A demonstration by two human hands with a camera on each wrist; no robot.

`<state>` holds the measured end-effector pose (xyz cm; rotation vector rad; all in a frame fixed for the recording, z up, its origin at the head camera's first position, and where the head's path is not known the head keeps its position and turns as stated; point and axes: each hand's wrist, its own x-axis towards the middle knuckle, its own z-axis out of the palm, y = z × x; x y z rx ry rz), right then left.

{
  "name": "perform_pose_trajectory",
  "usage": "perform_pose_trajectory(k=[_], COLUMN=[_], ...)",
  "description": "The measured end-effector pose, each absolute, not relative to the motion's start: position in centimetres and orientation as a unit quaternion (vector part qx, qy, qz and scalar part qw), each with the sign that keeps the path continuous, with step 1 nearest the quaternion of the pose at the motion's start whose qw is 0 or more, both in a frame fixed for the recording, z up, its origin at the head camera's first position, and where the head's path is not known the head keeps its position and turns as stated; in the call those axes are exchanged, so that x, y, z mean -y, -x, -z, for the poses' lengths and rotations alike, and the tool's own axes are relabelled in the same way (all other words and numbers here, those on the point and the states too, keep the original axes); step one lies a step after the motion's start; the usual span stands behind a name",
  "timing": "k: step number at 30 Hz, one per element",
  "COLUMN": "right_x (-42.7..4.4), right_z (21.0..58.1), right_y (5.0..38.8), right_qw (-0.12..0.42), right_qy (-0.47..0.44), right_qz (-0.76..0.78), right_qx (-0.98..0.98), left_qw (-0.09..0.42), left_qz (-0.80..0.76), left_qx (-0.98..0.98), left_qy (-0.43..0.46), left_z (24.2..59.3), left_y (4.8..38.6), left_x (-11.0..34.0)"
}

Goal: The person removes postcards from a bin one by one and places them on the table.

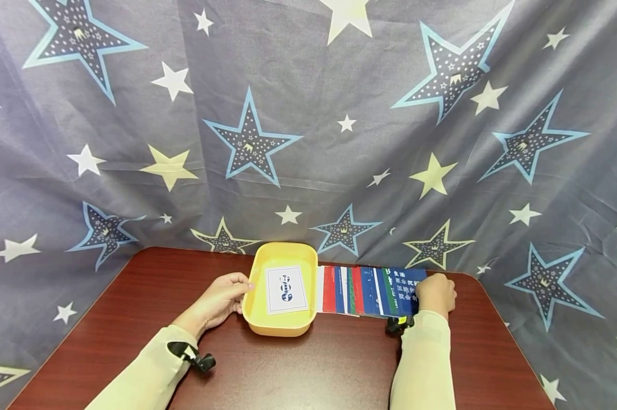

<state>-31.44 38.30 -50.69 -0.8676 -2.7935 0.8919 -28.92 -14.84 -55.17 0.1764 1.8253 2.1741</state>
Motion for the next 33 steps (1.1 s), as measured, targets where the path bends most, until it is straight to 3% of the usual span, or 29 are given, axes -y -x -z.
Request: perform_pose_trajectory(k=[12,23,33], right_x=[-37.7,-32.8,-26.2], right_z=[48.9,43.1,41.4], right_y=[32.0,31.4,31.4], right_qw=[0.111,0.101,0.082], right_qy=[0.222,0.047,-0.037], right_qz=[-0.335,-0.345,-0.355], right_qx=[0.909,0.932,0.93], left_qw=[0.148,0.146,0.149], left_qz=[-0.754,-0.754,-0.754], left_qx=[-0.638,-0.638,-0.637], left_qy=[-0.056,-0.055,-0.051], left_z=[55.2,55.3,55.2], left_y=[28.8,29.1,29.0], left_x=[14.9,14.9,14.9])
